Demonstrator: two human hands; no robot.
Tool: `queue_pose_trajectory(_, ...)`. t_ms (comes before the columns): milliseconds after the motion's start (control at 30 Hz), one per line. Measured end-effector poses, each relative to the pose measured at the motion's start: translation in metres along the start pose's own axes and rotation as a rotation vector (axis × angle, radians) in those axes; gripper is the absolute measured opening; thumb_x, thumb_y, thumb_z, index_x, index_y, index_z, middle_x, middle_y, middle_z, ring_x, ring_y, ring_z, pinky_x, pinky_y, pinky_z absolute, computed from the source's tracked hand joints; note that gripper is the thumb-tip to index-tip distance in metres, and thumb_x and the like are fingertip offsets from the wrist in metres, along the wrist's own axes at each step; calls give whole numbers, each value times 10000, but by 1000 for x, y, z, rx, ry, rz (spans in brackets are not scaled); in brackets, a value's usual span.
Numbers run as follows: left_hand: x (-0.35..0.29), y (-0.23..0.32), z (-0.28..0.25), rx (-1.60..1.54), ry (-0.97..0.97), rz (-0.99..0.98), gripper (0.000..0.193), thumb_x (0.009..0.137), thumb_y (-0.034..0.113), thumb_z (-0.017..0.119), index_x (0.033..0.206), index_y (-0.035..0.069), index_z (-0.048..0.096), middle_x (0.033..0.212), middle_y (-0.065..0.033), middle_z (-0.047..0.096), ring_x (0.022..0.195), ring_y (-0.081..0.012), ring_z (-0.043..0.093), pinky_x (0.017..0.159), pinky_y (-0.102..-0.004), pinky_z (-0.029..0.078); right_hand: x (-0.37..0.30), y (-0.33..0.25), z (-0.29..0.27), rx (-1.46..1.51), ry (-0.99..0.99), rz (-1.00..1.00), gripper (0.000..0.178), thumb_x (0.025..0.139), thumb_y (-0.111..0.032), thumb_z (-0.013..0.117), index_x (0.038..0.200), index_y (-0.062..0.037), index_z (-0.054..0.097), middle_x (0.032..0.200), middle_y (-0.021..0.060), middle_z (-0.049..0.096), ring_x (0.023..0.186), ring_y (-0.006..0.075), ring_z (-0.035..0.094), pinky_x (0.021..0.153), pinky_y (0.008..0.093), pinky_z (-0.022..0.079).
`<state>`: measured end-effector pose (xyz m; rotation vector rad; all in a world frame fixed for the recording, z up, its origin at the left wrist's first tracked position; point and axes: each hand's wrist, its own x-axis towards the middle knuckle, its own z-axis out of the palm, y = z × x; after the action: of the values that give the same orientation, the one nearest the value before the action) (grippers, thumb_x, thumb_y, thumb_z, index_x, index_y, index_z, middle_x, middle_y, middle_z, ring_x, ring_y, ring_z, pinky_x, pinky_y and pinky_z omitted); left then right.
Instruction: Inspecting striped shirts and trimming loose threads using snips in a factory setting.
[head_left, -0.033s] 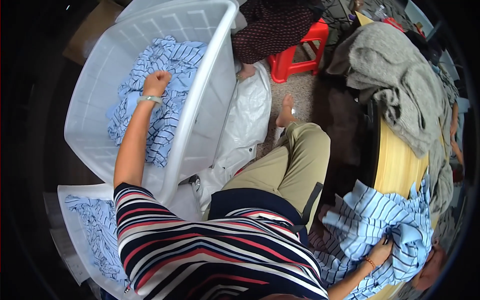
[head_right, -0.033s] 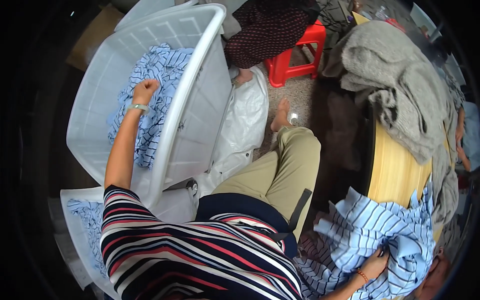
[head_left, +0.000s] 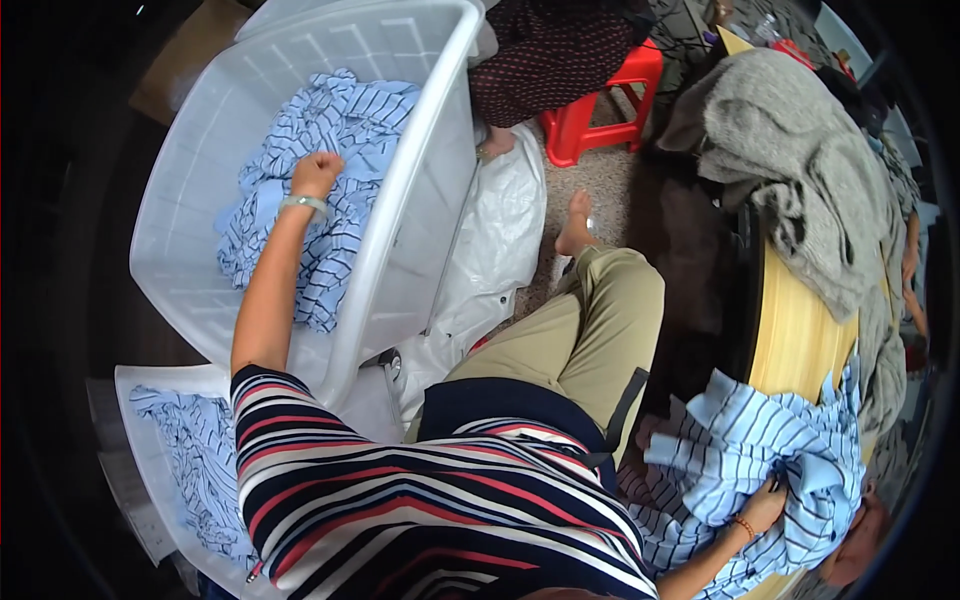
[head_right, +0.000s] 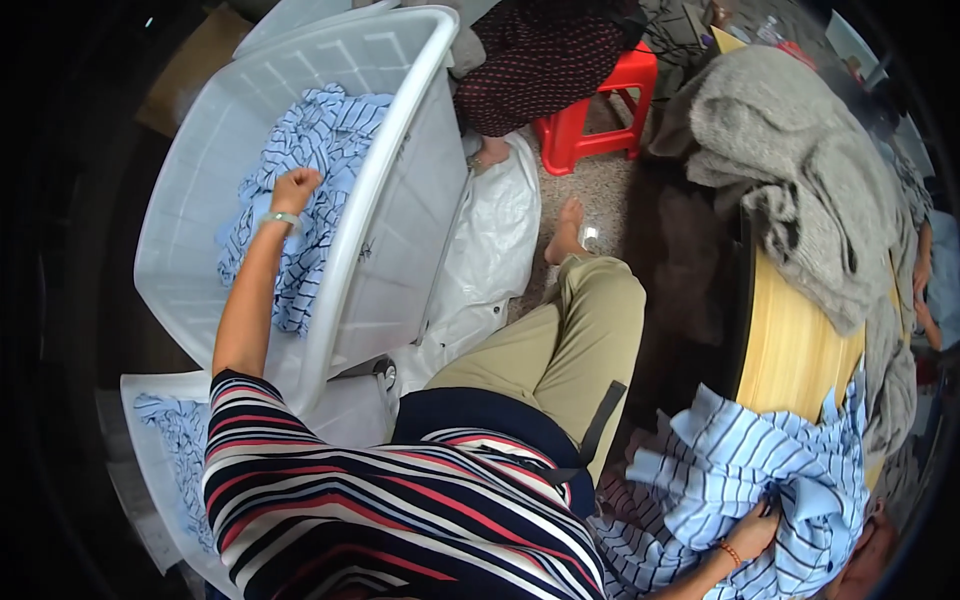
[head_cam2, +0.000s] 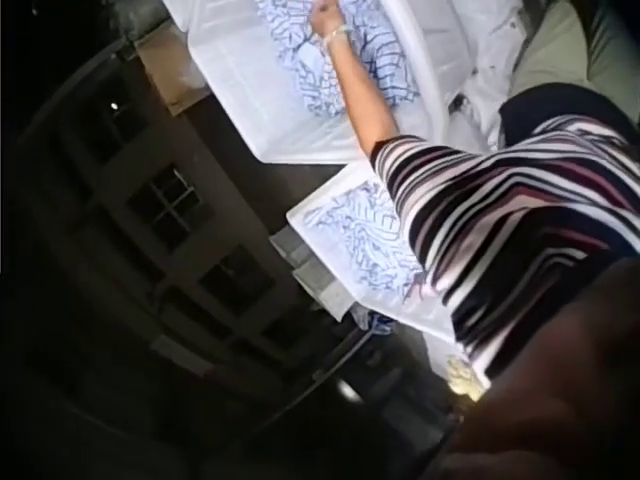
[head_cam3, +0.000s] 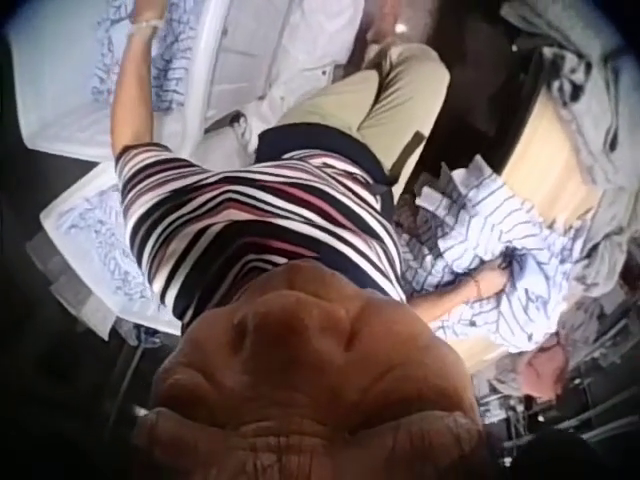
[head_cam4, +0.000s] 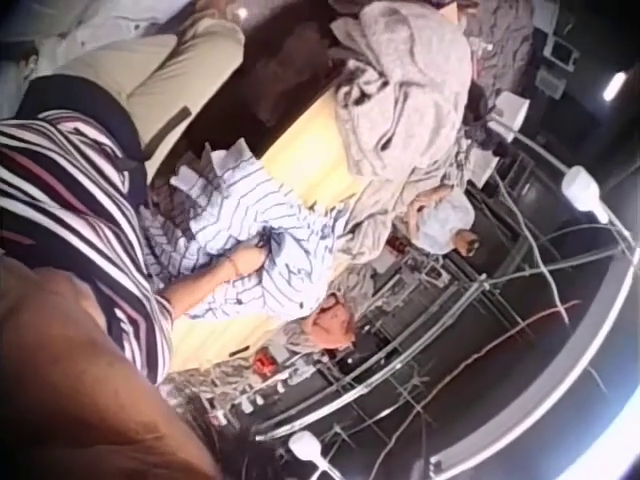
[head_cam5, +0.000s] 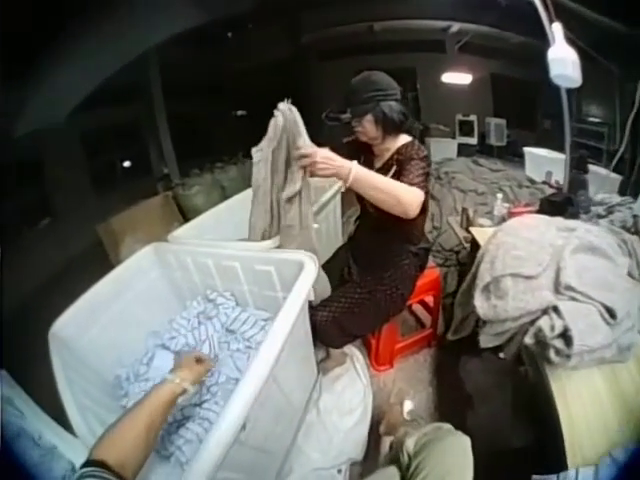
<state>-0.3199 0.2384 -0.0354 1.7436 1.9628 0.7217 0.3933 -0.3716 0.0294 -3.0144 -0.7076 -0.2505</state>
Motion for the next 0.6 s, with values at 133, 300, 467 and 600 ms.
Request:
queue_pose_trajectory(133,-20,-119,34,336,-103,-198,545,735,479,761,1019,15,717,1057,-164,709,1022,-309,662,896,-412,513,58,75,14,28,-109,-67,401,951,-248,574,1247,20,607,1259,199,625,1129,358,605,935,381,471)
queue_pose_trajectory(300,-69,-148,67,442,-320,-490,985,644,584,790,1396,50,446,1422,-230,450,1274,-407,477,1042,-449,430,112,140,10,-320,-55,79,432,943,-180,526,1340,-10,549,1289,210,609,1151,373,596,950,390,470)
queue_pose_trajectory(467,-79,-135,94,546,-281,-629,1220,595,587,836,1540,154,197,1471,-235,347,1334,-479,373,1072,-481,412,126,134,-9,-486,-15,243,435,945,-176,509,1348,-15,542,1292,210,608,1157,356,600,951,386,471)
queue_pose_trajectory(600,-70,-154,102,616,-265,-426,869,682,475,815,1390,112,465,1403,-182,438,1286,-476,426,1041,-477,441,126,105,-19,-380,112,268,438,947,-174,496,1355,-19,536,1295,210,607,1163,342,603,951,383,472)
